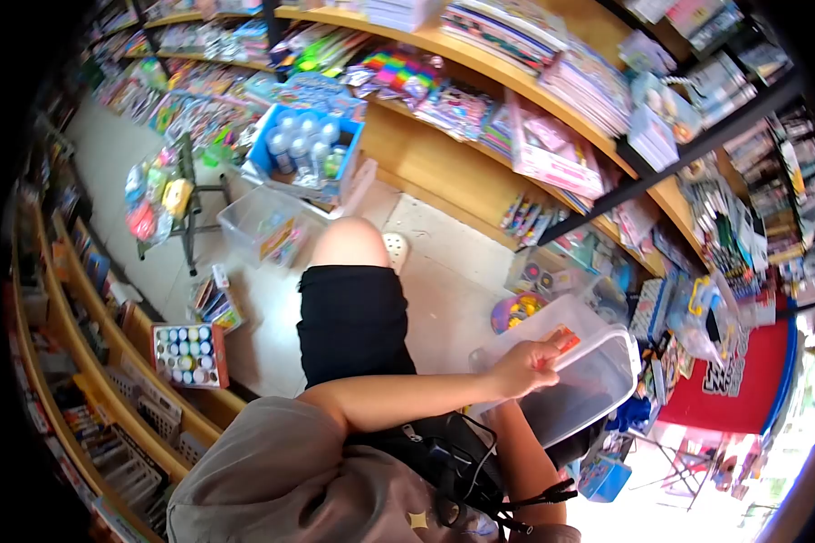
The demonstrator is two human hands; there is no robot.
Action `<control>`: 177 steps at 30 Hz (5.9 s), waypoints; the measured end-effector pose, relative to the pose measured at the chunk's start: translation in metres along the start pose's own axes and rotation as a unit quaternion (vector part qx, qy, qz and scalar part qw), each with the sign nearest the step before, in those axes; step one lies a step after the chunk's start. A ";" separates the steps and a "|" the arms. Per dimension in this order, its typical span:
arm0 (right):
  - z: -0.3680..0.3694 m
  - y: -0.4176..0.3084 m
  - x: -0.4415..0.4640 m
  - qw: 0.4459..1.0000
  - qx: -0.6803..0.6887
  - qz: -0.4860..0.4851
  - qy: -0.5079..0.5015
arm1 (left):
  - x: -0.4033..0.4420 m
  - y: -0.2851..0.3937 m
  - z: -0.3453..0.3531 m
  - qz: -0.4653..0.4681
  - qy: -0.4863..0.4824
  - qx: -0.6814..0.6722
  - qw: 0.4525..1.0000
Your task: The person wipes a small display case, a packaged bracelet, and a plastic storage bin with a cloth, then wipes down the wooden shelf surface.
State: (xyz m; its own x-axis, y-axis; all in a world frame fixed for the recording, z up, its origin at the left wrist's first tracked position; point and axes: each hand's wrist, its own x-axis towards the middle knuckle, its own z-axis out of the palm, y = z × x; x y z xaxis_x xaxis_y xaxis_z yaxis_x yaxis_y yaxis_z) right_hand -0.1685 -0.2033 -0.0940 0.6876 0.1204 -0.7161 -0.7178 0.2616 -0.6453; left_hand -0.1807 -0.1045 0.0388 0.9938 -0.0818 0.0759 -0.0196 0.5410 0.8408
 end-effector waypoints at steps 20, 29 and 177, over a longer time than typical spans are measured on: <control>0.012 -0.113 -0.049 0.931 0.207 -0.133 -0.270 | 0.022 -0.003 -0.075 0.018 0.209 0.013 0.978; -0.043 -0.177 -0.077 0.901 0.209 -0.236 -0.297 | 0.025 -0.027 -0.104 -0.036 0.223 -0.032 0.974; 0.108 -0.050 0.012 0.621 -0.577 -0.529 -0.036 | -0.080 0.038 -0.087 0.022 0.157 0.032 0.987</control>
State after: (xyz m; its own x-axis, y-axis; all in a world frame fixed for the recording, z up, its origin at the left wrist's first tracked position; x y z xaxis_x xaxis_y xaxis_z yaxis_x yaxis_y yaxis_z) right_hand -0.1130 -0.1115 -0.0418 0.8145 0.5194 0.2584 0.5684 -0.6249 -0.5352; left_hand -0.2509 -0.0043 0.0179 0.9766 0.2092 -0.0488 -0.0600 0.4838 0.8731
